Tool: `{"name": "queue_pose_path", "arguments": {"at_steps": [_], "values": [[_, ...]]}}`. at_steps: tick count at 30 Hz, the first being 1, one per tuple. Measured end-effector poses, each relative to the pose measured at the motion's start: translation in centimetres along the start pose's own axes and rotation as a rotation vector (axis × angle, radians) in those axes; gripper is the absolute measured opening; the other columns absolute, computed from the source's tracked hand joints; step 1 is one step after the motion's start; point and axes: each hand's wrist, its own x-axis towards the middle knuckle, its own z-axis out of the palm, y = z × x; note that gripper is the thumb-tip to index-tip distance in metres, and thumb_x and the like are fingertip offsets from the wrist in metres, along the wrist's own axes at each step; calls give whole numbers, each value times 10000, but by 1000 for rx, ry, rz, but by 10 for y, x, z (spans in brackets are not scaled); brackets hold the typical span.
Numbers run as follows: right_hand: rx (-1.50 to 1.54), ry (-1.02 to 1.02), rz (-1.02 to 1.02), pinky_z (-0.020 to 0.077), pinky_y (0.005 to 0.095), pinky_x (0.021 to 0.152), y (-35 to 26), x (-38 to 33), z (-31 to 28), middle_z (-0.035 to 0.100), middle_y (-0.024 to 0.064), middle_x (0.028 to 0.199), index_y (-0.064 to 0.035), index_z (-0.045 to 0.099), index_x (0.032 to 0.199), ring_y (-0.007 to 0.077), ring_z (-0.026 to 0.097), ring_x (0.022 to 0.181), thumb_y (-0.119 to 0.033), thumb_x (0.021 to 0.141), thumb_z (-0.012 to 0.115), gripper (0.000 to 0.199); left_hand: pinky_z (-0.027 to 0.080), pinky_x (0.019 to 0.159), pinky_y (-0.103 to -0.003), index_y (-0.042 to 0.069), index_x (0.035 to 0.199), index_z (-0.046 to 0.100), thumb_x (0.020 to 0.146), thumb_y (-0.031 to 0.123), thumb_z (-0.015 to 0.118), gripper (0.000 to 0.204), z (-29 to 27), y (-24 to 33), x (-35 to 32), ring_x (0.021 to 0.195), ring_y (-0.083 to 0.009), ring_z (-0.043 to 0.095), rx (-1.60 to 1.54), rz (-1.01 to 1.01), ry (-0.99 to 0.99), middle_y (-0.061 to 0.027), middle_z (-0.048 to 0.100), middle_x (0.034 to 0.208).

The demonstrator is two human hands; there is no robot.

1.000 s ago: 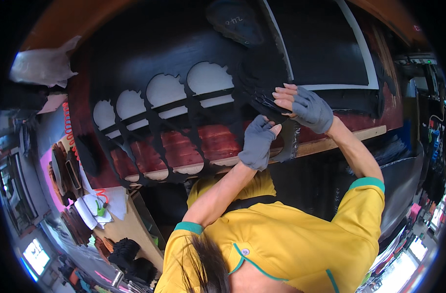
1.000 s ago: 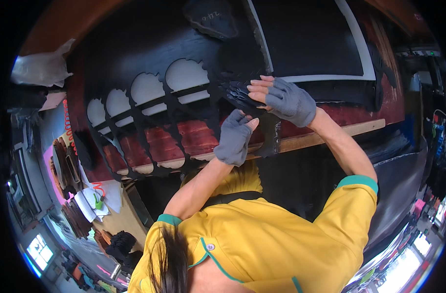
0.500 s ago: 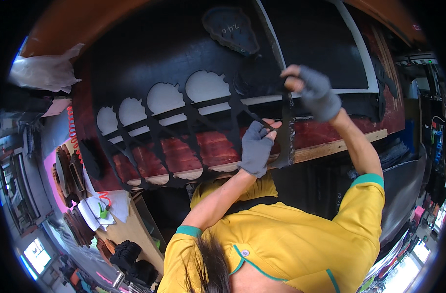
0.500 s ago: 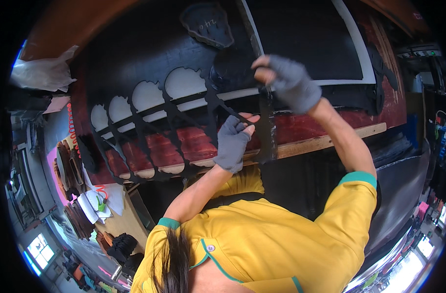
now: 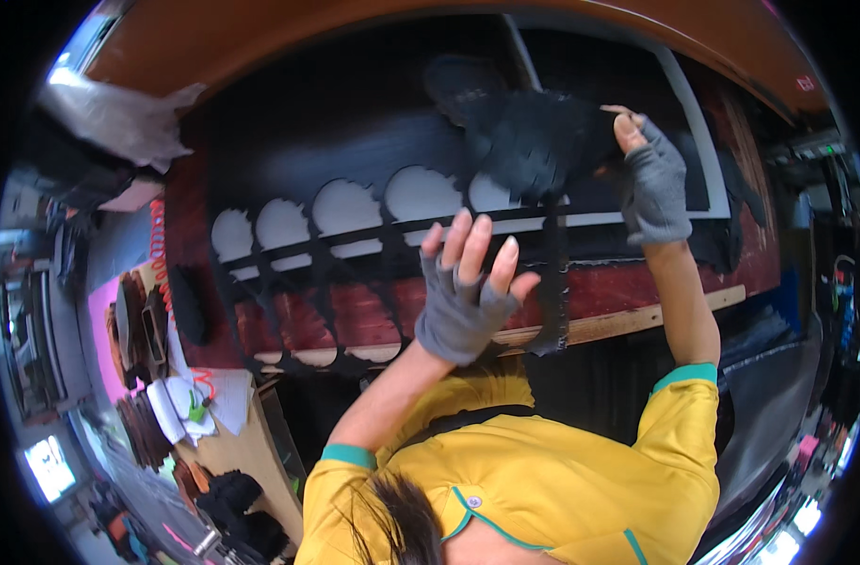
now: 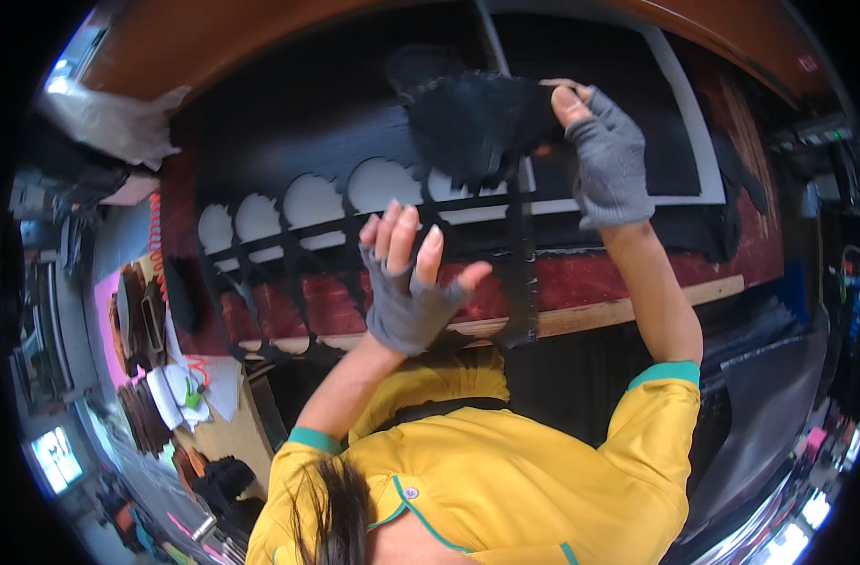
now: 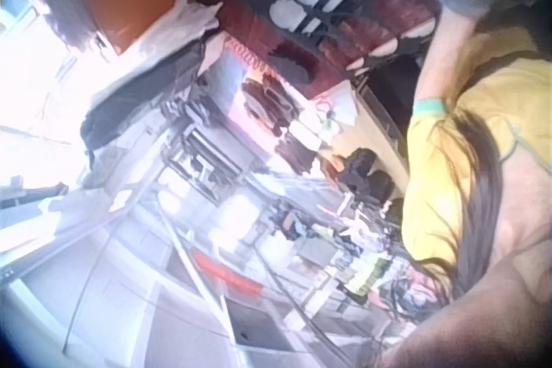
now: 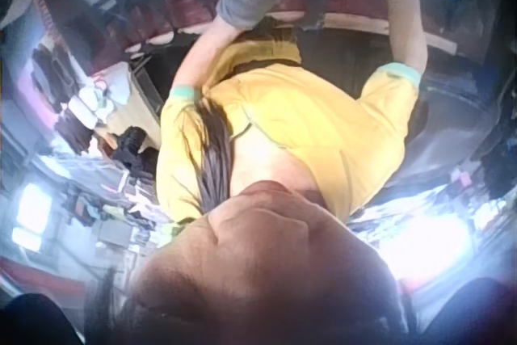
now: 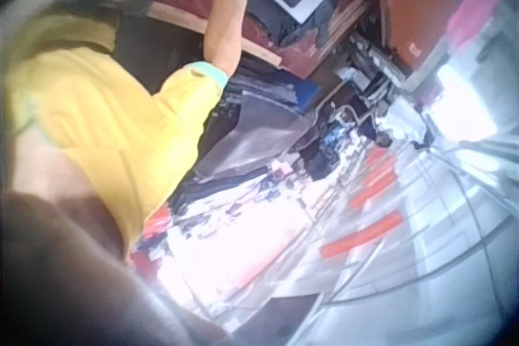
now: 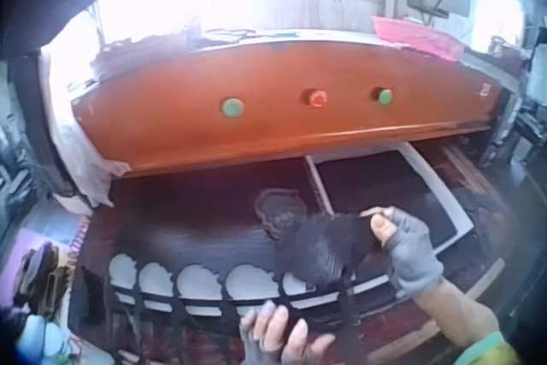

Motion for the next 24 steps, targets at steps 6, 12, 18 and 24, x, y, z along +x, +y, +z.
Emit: {"name": "queue_pose_path", "arguments": {"at_steps": [6, 12, 18, 24], "values": [[387, -261, 290, 531, 302, 832, 22, -13, 72, 655, 86, 1116, -46, 623, 1215, 171, 622, 993, -227, 987, 597, 292, 474, 975, -463, 60, 1193, 570, 794, 9, 651, 410, -45, -63, 20, 1188, -354, 589, -35, 51, -29, -162, 630, 1227], [45, -42, -19, 424, 312, 918, 96, 22, 148, 680, 61, 936, -45, 659, 1078, 145, 580, 936, -290, 1003, 563, 273, 505, 749, -389, 48, 1158, 583, 844, -2, 676, 331, -18, -106, 2, 854, -342, 642, -233, -359, -68, -159, 646, 977], [34, 68, -42, 418, 326, 905, 119, 43, 149, 601, 45, 724, -57, 638, 965, 174, 594, 823, -419, 1001, 538, 377, 514, 691, -346, 71, 1133, 605, 854, 46, 725, 305, -14, -100, 2, 749, -273, 650, -285, -406, 85, -95, 661, 895], [90, 2, -41, 480, 293, 808, 128, 43, 141, 536, 26, 749, -18, 630, 977, 121, 518, 745, -309, 1031, 529, 312, 391, 1034, -317, 41, 1236, 537, 861, 60, 700, 409, -102, -114, -36, 1175, -193, 483, -230, -941, 505, -69, 515, 1234]]}}
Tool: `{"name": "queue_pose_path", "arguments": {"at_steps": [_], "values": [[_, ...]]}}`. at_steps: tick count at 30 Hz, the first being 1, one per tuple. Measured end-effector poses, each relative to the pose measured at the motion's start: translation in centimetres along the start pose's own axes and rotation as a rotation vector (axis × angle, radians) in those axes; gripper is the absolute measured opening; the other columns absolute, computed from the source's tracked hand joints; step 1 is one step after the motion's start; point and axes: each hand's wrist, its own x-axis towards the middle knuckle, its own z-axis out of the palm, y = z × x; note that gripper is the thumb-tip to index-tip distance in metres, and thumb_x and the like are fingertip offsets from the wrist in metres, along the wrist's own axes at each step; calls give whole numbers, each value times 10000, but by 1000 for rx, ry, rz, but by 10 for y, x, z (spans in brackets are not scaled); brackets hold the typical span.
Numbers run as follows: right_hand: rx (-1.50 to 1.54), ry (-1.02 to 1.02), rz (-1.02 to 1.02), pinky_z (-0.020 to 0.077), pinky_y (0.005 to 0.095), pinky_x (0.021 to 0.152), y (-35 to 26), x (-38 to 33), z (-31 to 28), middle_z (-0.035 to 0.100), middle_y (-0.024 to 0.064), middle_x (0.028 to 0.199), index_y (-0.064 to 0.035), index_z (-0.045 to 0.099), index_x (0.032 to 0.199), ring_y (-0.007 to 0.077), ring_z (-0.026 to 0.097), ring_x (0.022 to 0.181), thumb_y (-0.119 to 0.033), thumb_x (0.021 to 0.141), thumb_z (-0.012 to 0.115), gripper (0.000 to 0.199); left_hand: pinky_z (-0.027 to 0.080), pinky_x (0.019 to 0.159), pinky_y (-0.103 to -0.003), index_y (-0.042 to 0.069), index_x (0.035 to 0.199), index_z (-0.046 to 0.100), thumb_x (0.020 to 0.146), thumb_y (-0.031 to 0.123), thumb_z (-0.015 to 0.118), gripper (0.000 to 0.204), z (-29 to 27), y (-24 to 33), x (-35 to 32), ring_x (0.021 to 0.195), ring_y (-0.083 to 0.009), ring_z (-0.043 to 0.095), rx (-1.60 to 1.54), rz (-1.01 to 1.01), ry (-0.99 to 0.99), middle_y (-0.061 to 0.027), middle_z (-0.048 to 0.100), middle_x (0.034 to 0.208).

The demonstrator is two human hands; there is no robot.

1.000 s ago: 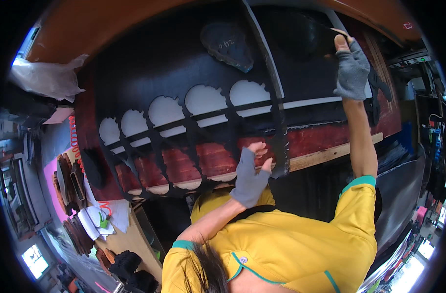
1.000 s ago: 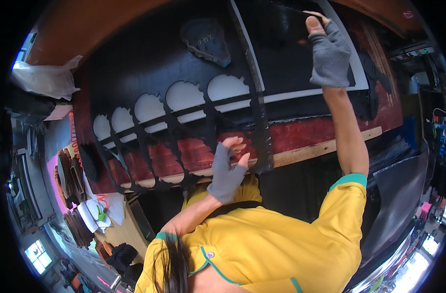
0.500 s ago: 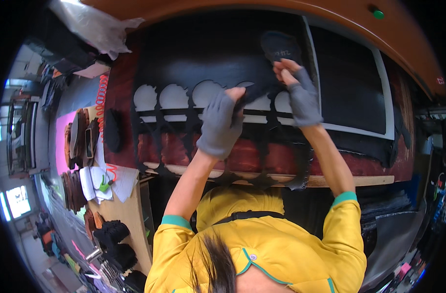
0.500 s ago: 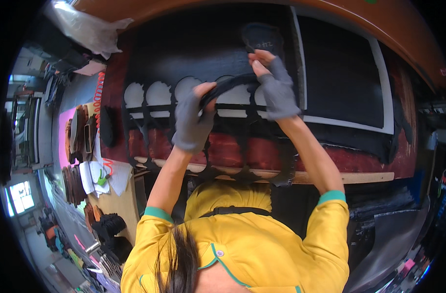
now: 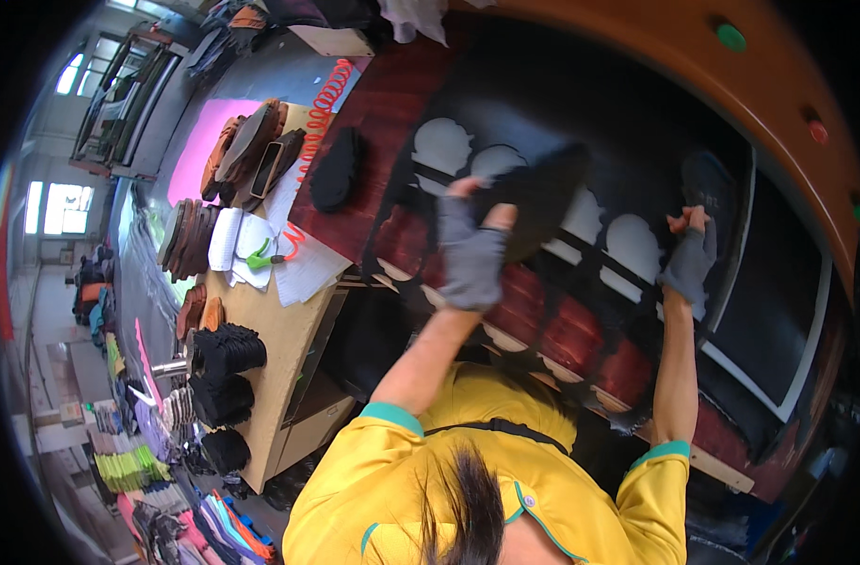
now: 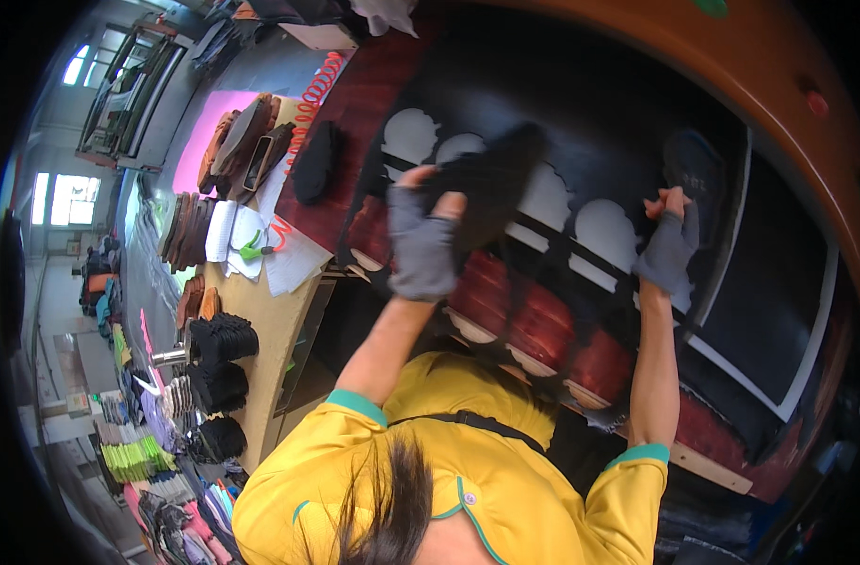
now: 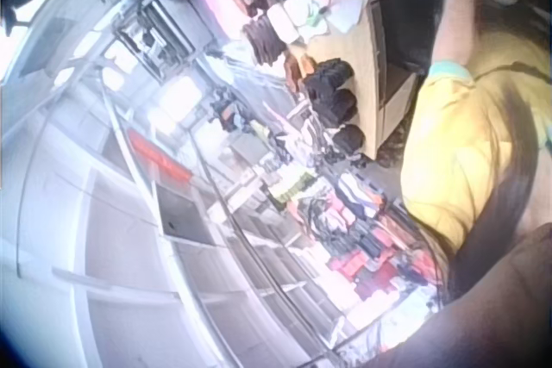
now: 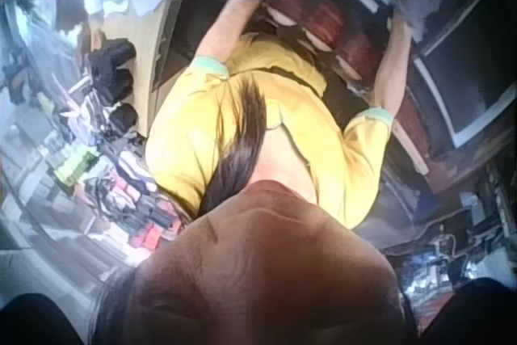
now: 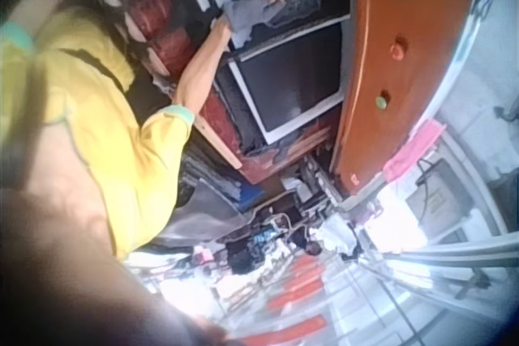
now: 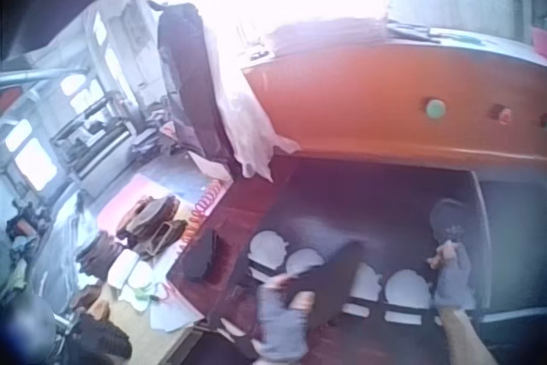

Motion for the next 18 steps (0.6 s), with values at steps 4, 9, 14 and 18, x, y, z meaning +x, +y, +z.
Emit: {"name": "queue_pose_path", "arguments": {"at_steps": [4, 9, 14, 18], "values": [[-327, -20, -57, 464, 274, 783, 8, -2, 1, 570, 16, 803, -34, 645, 1052, 108, 526, 774, -277, 1003, 592, 254, 495, 871, -292, 128, 1239, 561, 909, 137, 711, 362, -116, -37, 54, 1035, -151, 537, -125, -300, 305, -48, 548, 1183], [-432, 60, -20, 445, 262, 735, 13, -2, 6, 600, 12, 885, -57, 652, 1095, 100, 547, 819, -287, 974, 635, 259, 483, 916, -300, 66, 1231, 556, 886, 108, 730, 390, -224, -93, 121, 1023, -175, 554, -177, -349, 479, -63, 564, 1171], [-618, 133, -267, 432, 255, 739, 5, -1, 10, 596, 10, 909, -36, 651, 1064, 98, 540, 821, -252, 976, 635, 234, 413, 1027, -408, 48, 1278, 528, 839, 222, 773, 532, -238, -138, 156, 1177, -305, 519, 597, -327, 247, -177, 548, 1270], [-1308, 207, -589, 460, 380, 869, -13, 12, 15, 616, 107, 1118, -47, 580, 1231, 236, 587, 1004, -369, 907, 697, 472, 309, 1065, -513, 40, 1398, 468, 824, 273, 757, 684, -229, -138, 138, 1282, -401, 431, 1156, 96, 343, -259, 494, 1362]]}}
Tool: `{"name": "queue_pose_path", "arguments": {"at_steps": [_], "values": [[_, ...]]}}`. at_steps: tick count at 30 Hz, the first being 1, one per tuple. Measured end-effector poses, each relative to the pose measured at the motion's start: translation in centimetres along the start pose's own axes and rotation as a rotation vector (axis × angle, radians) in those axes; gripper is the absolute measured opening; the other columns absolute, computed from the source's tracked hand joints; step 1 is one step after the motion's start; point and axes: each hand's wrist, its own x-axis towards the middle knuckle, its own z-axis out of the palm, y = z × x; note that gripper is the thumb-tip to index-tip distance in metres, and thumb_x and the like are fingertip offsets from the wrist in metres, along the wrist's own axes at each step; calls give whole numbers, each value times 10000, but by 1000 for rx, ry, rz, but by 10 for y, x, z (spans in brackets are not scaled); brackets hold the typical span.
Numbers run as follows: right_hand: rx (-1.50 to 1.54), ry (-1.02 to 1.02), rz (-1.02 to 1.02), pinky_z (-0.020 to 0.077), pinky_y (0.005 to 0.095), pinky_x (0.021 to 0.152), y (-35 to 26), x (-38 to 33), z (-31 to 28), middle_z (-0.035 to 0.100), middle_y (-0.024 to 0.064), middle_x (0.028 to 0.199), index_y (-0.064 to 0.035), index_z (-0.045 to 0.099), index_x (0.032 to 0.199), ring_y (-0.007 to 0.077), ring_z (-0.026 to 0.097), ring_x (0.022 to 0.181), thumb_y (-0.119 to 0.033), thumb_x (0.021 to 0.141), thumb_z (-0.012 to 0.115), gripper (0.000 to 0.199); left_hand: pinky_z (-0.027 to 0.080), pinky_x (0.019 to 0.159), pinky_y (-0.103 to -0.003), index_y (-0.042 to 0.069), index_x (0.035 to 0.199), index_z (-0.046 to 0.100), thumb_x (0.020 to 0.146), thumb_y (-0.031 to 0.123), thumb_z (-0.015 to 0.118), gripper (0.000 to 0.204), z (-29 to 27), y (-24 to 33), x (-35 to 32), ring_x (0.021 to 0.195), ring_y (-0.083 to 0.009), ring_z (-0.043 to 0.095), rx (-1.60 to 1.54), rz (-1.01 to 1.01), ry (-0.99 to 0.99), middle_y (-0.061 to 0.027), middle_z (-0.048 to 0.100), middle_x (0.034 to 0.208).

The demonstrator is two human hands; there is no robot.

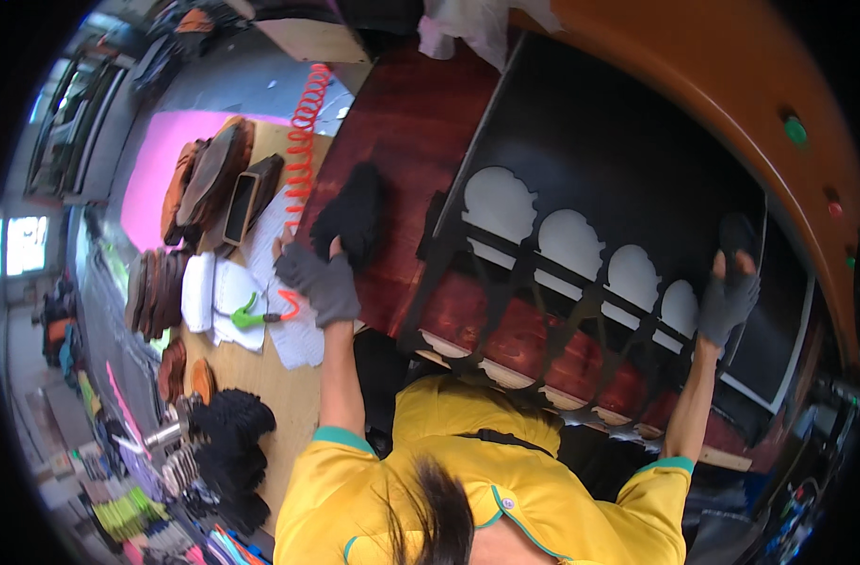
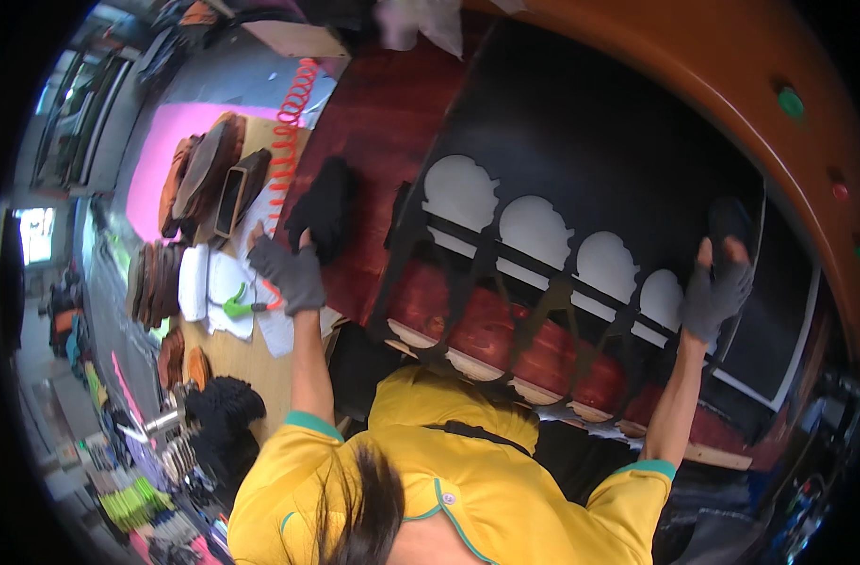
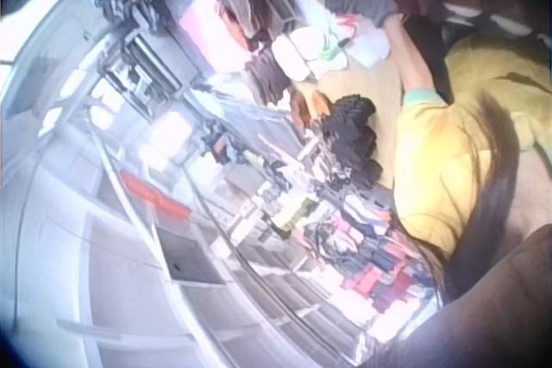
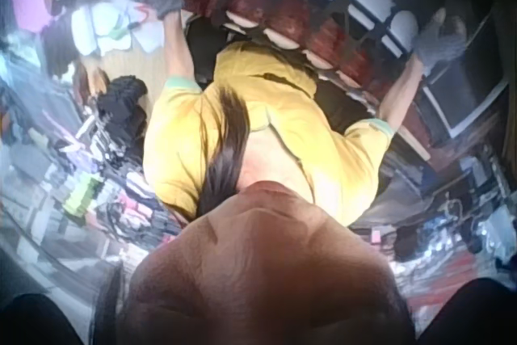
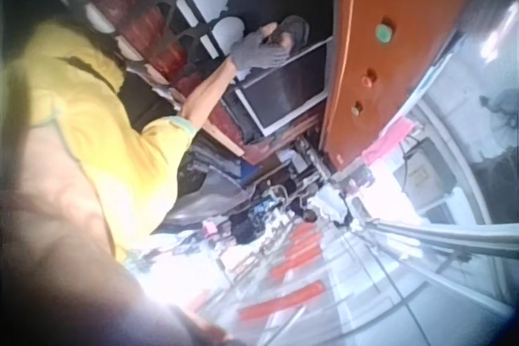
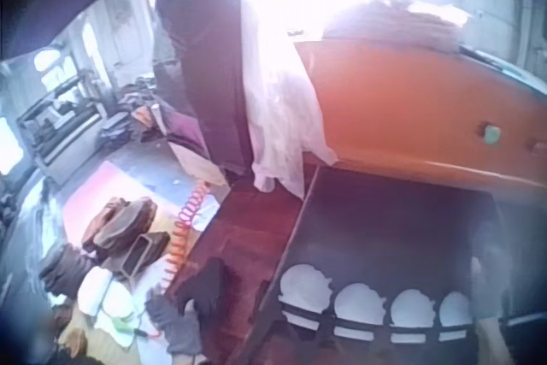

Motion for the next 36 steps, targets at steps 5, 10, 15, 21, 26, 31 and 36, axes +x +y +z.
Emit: {"name": "queue_pose_path", "arguments": {"at_steps": [5, 10, 15, 21, 26, 31, 36], "values": [[-332, -325, 353, 392, 489, 1064, 3, 48, 2, 461, 243, 1429, -62, 378, 1480, 397, 438, 1333, -578, 734, 753, 982, 360, 1031, -475, 46, 1305, 546, 859, 189, 704, 495, -10, 47, 13, 1178, -349, 524, -290, 525, -209, -149, 567, 1317], [-246, -459, 472, 379, 481, 1086, 16, 61, 6, 437, 241, 1452, -74, 348, 1504, 414, 427, 1340, -546, 716, 760, 1007, 368, 1042, -453, 31, 1265, 575, 900, 163, 634, 392, 42, 139, 27, 1236, -314, 523, -512, 677, -435, -129, 578, 1323], [-132, -412, 369, 381, 471, 1087, 39, 39, -4, 452, 216, 1446, -84, 351, 1503, 402, 430, 1339, -412, 700, 797, 975, 267, 1105, -497, 35, 1285, 569, 936, 162, 565, 372, 45, 138, 11, 1316, -282, 489, -341, 898, -492, -117, 558, 1376], [36, -448, 229, 389, 454, 1097, 34, 33, -28, 467, 200, 1406, -127, 346, 1508, 379, 454, 1313, -171, 607, 827, 1022, 246, 1123, -490, 46, 1270, 592, 938, 129, 550, 344, 26, 125, -25, 1324, -261, 492, -399, 827, -465, -100, 572, 1376], [162, -607, -210, 409, 457, 1086, -47, 45, -42, 477, 185, 1369, -134, 357, 1500, 376, 472, 1279, -34, 562, 813, 1048, 264, 1111, -474, 61, 1257, 599, 925, 75, 542, 337, 26, 130, -30, 1287, -268, 524, -485, 740, -440, -97, 605, 1338], [247, -643, -953, 413, 474, 1081, -163, 61, -6, 536, 150, 1326, -91, 439, 1419, 356, 506, 1257, -30, 621, 807, 882, 289, 1089, -466, 67, 1271, 565, 909, 53, 552, 363, 23, 134, -39, 1242, -268, 547, -592, 624, -396, -88, 613, 1300], [112, -413, -1536, 300, 483, 1180, -229, 71, 46, 511, 77, 1418, -191, 480, 1392, 296, 469, 1346, -102, 797, 626, 620, 313, 1067, -480, 58, 1287, 525, 899, 53, 554, 389, 21, 135, -43, 1201, -271, 559, -664, 544, -400, -77, 603, 1283]]}}
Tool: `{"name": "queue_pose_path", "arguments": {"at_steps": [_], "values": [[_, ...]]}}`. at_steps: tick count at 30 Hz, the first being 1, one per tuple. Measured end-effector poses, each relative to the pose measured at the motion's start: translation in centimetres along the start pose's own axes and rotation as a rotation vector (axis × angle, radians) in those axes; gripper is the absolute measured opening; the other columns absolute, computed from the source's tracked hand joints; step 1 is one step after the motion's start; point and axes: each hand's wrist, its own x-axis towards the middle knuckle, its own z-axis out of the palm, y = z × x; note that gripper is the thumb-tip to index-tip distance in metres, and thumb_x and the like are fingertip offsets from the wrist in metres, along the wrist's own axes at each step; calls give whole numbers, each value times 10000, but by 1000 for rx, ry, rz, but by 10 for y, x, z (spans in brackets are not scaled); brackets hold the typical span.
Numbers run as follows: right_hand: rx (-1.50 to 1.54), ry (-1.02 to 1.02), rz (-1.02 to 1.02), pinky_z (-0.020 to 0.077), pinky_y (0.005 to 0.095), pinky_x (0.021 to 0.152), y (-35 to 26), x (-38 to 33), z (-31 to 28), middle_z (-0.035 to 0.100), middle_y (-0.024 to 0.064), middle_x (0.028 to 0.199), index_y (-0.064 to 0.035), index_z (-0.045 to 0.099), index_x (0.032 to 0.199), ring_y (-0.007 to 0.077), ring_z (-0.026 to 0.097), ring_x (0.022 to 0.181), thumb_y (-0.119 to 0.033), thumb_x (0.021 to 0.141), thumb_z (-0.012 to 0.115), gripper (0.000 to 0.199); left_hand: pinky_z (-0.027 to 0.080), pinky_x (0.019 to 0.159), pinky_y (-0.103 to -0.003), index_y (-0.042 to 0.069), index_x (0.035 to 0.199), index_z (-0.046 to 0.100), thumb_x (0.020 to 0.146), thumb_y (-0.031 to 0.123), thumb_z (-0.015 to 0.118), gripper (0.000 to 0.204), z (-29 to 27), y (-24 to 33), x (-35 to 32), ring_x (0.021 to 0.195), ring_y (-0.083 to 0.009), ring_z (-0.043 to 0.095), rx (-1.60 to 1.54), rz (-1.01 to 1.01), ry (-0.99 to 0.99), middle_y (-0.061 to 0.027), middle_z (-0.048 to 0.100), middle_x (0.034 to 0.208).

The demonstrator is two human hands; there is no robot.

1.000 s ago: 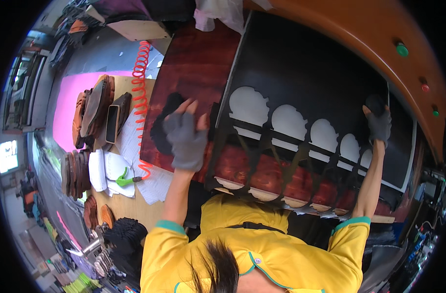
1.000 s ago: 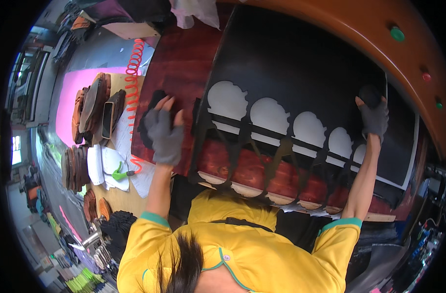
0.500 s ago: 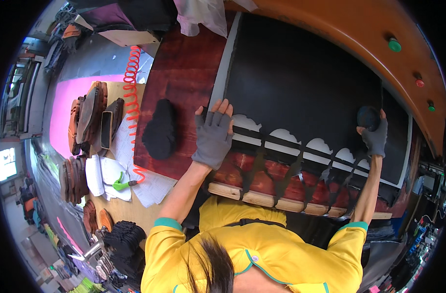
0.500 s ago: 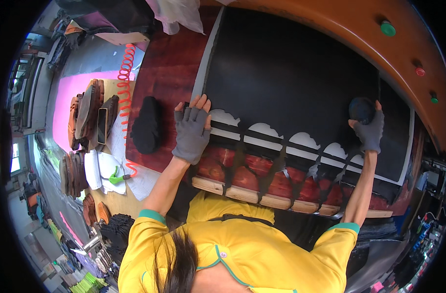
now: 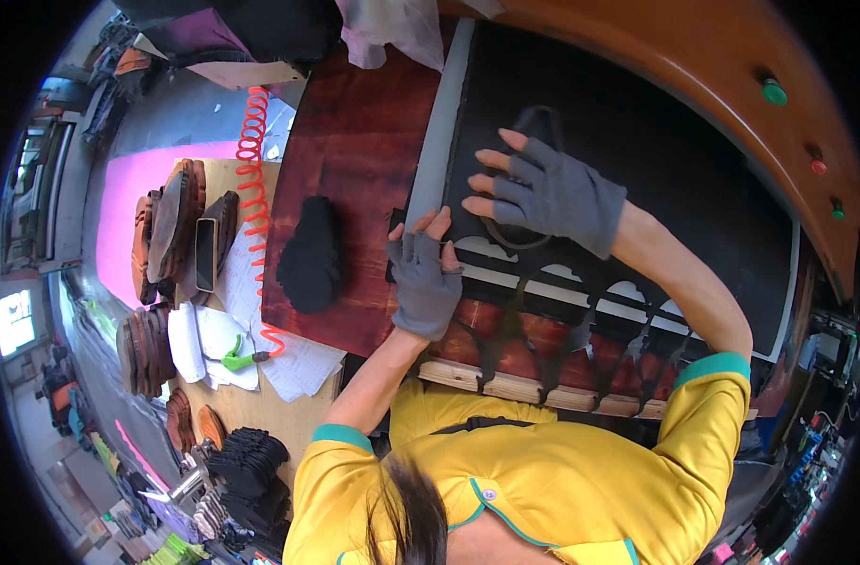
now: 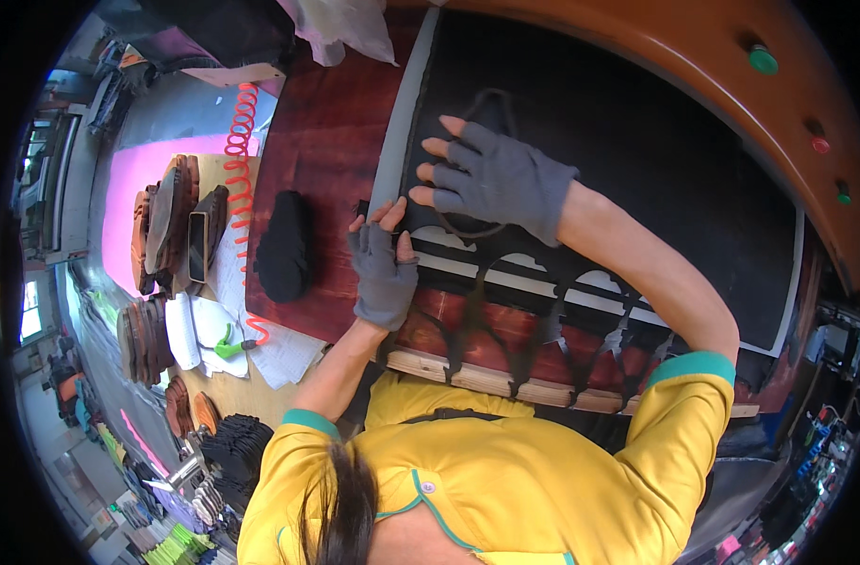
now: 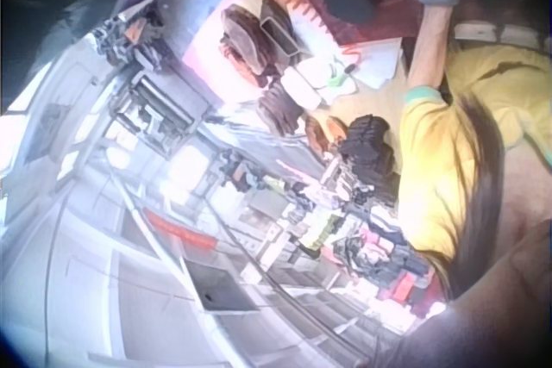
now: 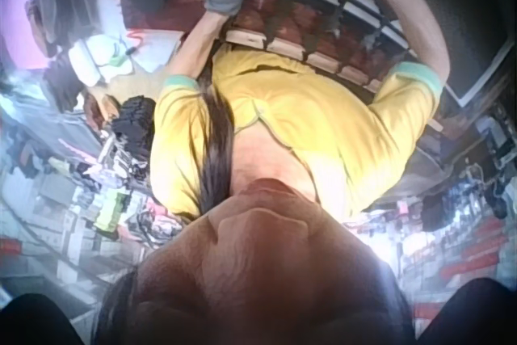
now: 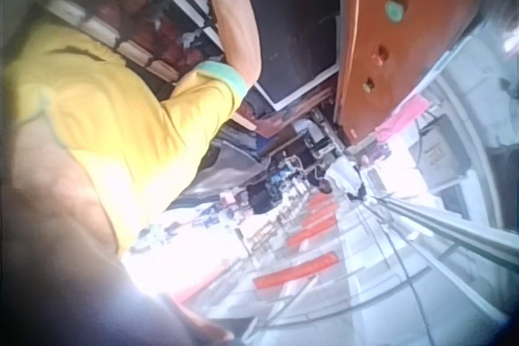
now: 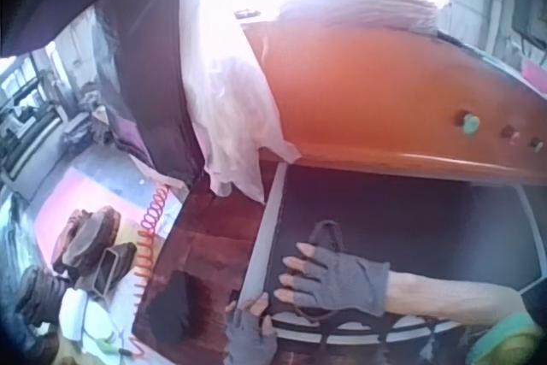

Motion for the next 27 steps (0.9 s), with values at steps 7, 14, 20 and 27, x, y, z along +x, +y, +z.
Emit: {"name": "queue_pose_path", "arguments": {"at_steps": [7, 14, 20, 27], "values": [[412, -66, 905, 247, 500, 1200, -33, -10, -12, 421, 146, 1501, -157, 461, 1430, 351, 380, 1408, -185, 762, 705, 712, 318, 1049, -521, 20, 1297, 522, 894, 68, 487, 407, 11, -2, -2, 1186, -322, 550, -100, -24, 29, -123, 589, 1278], [540, 279, 1309, 367, 515, 1091, -121, 14, 25, 366, 275, 1488, -57, 428, 1406, 478, 421, 1313, -353, 743, 832, 831, 283, 1056, -539, 6, 1338, 494, 890, 123, 473, 463, 19, 2, -2, 1214, -357, 507, -23, -17, -13, -158, 567, 1296], [557, 451, 1287, 465, 460, 981, -108, 11, 51, 402, 267, 1474, -80, 452, 1331, 431, 519, 1242, -285, 701, 876, 787, 289, 1055, -538, -15, 1340, 490, 905, 143, 463, 464, 30, -2, 11, 1211, -358, 508, -13, 9, 12, -172, 558, 1301], [585, 477, 1260, 407, 494, 1051, -66, 9, 60, 411, 279, 1460, -50, 442, 1348, 442, 490, 1245, -323, 733, 840, 782, 317, 1041, -539, -25, 1300, 518, 876, 131, 459, 456, 53, -3, 49, 1178, -345, 537, 28, 29, 88, -160, 581, 1281]]}}
